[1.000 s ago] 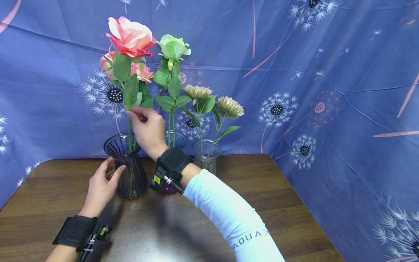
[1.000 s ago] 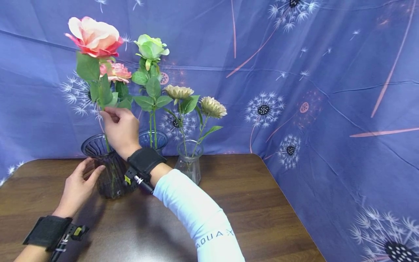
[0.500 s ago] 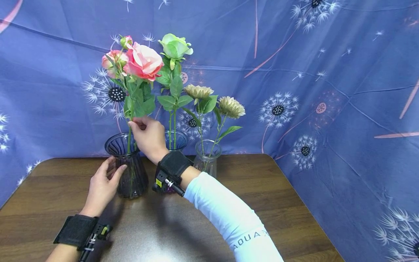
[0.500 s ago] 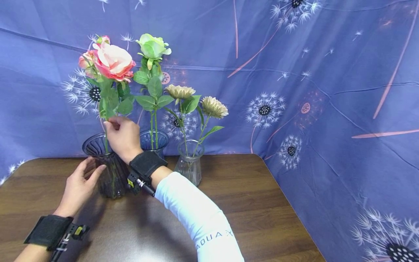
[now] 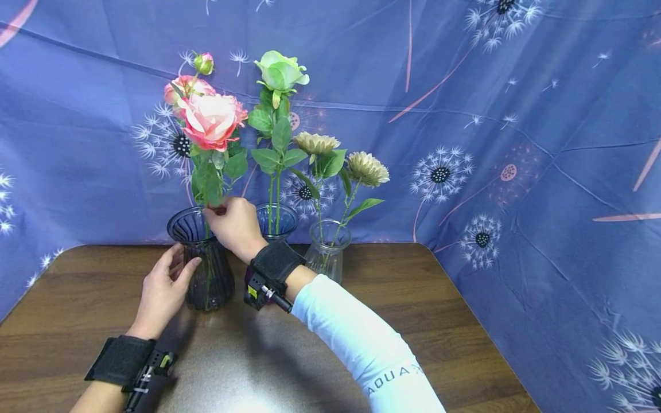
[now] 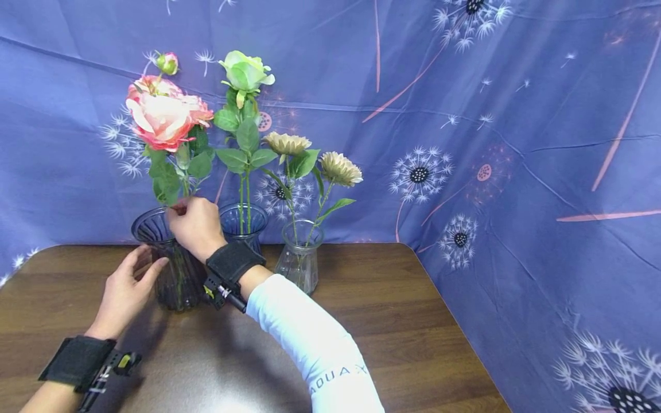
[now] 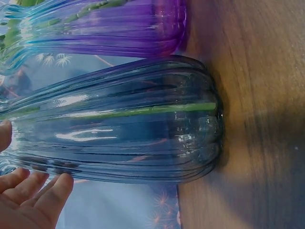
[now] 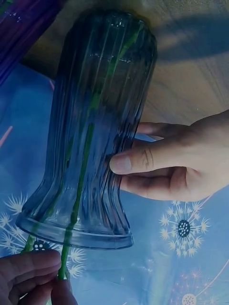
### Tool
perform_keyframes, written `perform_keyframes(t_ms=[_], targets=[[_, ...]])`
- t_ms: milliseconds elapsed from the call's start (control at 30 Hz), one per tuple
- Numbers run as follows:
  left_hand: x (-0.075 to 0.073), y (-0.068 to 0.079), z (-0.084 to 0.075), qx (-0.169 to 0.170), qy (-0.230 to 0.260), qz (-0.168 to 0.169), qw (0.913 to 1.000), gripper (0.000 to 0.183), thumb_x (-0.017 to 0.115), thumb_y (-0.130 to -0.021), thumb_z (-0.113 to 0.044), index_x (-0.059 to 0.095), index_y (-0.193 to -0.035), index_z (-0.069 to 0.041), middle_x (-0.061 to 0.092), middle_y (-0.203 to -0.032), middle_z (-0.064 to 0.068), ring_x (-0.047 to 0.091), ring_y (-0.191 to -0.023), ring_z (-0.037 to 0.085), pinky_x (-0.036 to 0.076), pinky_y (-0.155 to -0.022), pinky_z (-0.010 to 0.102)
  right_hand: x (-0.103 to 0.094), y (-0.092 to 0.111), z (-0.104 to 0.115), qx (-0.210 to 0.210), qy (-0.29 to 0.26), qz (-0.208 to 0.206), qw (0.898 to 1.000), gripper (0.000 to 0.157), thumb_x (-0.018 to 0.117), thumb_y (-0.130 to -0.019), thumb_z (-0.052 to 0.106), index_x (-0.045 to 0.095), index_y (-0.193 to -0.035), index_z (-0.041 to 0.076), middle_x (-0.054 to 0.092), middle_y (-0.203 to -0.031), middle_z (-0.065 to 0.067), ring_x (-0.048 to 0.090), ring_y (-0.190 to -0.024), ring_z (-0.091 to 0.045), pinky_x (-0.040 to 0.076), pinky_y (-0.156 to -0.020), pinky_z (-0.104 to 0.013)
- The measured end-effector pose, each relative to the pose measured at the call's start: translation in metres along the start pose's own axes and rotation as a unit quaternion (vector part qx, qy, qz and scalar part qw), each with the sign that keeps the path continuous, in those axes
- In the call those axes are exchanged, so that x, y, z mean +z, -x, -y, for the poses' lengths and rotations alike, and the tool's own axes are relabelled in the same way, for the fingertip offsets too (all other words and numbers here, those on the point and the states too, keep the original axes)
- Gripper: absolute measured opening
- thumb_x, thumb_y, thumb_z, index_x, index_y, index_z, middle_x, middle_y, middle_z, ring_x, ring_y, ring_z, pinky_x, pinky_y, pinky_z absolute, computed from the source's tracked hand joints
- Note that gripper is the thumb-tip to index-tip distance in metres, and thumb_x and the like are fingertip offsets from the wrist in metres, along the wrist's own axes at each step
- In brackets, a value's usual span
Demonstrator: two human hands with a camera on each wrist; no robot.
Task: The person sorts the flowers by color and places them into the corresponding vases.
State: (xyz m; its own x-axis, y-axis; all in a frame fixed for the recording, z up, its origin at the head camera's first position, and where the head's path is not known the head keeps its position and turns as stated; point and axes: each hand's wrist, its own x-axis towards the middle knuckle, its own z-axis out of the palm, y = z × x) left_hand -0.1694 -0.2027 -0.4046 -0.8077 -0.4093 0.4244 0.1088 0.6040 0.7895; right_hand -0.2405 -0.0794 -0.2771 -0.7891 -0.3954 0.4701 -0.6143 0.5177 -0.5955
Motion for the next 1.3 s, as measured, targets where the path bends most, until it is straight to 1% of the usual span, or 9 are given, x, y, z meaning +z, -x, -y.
perform_keyframes(t_ms=[100, 233, 367, 600, 767, 867, 1000, 1100, 1300], targets=[[0.000, 0.000, -0.001, 0.000, 0.000, 0.001, 1.0000, 0.054, 0.057, -0.094, -0.025, 0.042, -0.134, 0.008, 0.053, -0.125, 0.031, 0.056, -0.110, 0.047, 0.047, -0.090, 0.050, 0.001, 0.001, -0.001, -0.008, 0.008, 0.002, 1.000, 0.014, 0.066, -0.084, 0.021, 0.074, -0.080, 0.010, 0.073, -0.075, 0.001, 0.065, -0.068, -0.006, 0.039, -0.054, -0.007], [-0.001, 0.000, -0.001, -0.005, 0.003, 0.005, 1.0000, 0.055, 0.057, -0.094, -0.026, 0.041, -0.135, 0.007, 0.052, -0.127, 0.032, 0.055, -0.111, 0.047, 0.047, -0.091, 0.051, 0.002, 0.002, -0.002, -0.012, -0.003, 0.015, 1.000, 0.015, 0.066, -0.085, 0.021, 0.074, -0.082, 0.009, 0.073, -0.077, 0.000, 0.066, -0.071, -0.007, 0.040, -0.058, -0.005], [0.000, 0.001, -0.001, -0.005, 0.004, 0.003, 1.0000, 0.054, 0.057, -0.094, -0.025, 0.041, -0.134, 0.007, 0.053, -0.126, 0.031, 0.056, -0.111, 0.047, 0.047, -0.091, 0.051, 0.005, 0.003, -0.005, -0.002, -0.016, 0.022, 1.000, 0.015, 0.066, -0.085, 0.021, 0.074, -0.085, 0.008, 0.073, -0.079, -0.002, 0.066, -0.073, -0.007, 0.040, -0.059, -0.004], [0.000, 0.000, 0.000, -0.004, 0.006, 0.003, 1.0000, 0.055, 0.058, -0.094, -0.026, 0.041, -0.135, 0.007, 0.052, -0.127, 0.032, 0.055, -0.112, 0.047, 0.047, -0.091, 0.051, 0.005, 0.001, -0.006, 0.033, -0.059, 0.035, 0.997, 0.014, 0.070, -0.078, 0.016, 0.074, -0.087, 0.007, 0.074, -0.081, -0.003, 0.065, -0.072, -0.005, 0.040, -0.060, -0.004], [0.000, 0.000, 0.000, -0.007, 0.007, 0.003, 0.9999, 0.055, 0.058, -0.094, -0.025, 0.041, -0.135, 0.007, 0.051, -0.128, 0.031, 0.055, -0.112, 0.047, 0.046, -0.092, 0.051, 0.003, 0.001, -0.008, 0.038, -0.075, 0.042, 0.996, 0.015, 0.070, -0.078, 0.013, 0.074, -0.089, 0.006, 0.074, -0.083, -0.005, 0.066, -0.074, -0.006, 0.039, -0.059, -0.003], [0.000, 0.000, 0.000, -0.007, 0.008, 0.004, 0.9999, 0.055, 0.058, -0.094, -0.025, 0.041, -0.135, 0.007, 0.051, -0.129, 0.031, 0.055, -0.112, 0.047, 0.046, -0.092, 0.051, 0.001, 0.002, -0.009, 0.036, -0.063, 0.053, 0.996, 0.013, 0.068, -0.078, 0.010, 0.075, -0.089, 0.007, 0.074, -0.084, -0.004, 0.066, -0.078, -0.008, 0.040, -0.060, -0.005], [0.000, -0.001, 0.000, -0.007, 0.006, 0.005, 0.9999, 0.055, 0.057, -0.094, -0.025, 0.041, -0.135, 0.007, 0.051, -0.128, 0.032, 0.055, -0.112, 0.047, 0.046, -0.092, 0.051, 0.000, 0.003, -0.011, 0.036, -0.026, 0.070, 0.997, 0.012, 0.067, -0.079, 0.010, 0.076, -0.086, 0.010, 0.074, -0.085, 0.000, 0.066, -0.082, -0.008, 0.040, -0.062, -0.006], [0.000, -0.001, 0.000, -0.008, 0.003, 0.008, 0.9999, 0.055, 0.057, -0.094, -0.026, 0.040, -0.135, 0.007, 0.051, -0.129, 0.032, 0.054, -0.112, 0.047, 0.047, -0.092, 0.052, 0.000, 0.005, -0.013, 0.037, -0.010, 0.079, 0.996, 0.011, 0.068, -0.078, 0.012, 0.077, -0.085, 0.012, 0.074, -0.084, 0.003, 0.065, -0.080, -0.005, 0.038, -0.061, -0.006], [0.000, -0.001, -0.001, -0.016, -0.001, 0.010, 0.9998, 0.057, 0.056, -0.094, -0.028, 0.039, -0.137, 0.006, 0.050, -0.130, 0.032, 0.054, -0.113, 0.048, 0.047, -0.093, 0.053, 0.001, 0.007, -0.015, 0.036, -0.006, 0.089, 0.995, 0.013, 0.069, -0.076, 0.016, 0.077, -0.086, 0.014, 0.074, -0.082, 0.004, 0.063, -0.076, -0.002, 0.038, -0.060, -0.006]])
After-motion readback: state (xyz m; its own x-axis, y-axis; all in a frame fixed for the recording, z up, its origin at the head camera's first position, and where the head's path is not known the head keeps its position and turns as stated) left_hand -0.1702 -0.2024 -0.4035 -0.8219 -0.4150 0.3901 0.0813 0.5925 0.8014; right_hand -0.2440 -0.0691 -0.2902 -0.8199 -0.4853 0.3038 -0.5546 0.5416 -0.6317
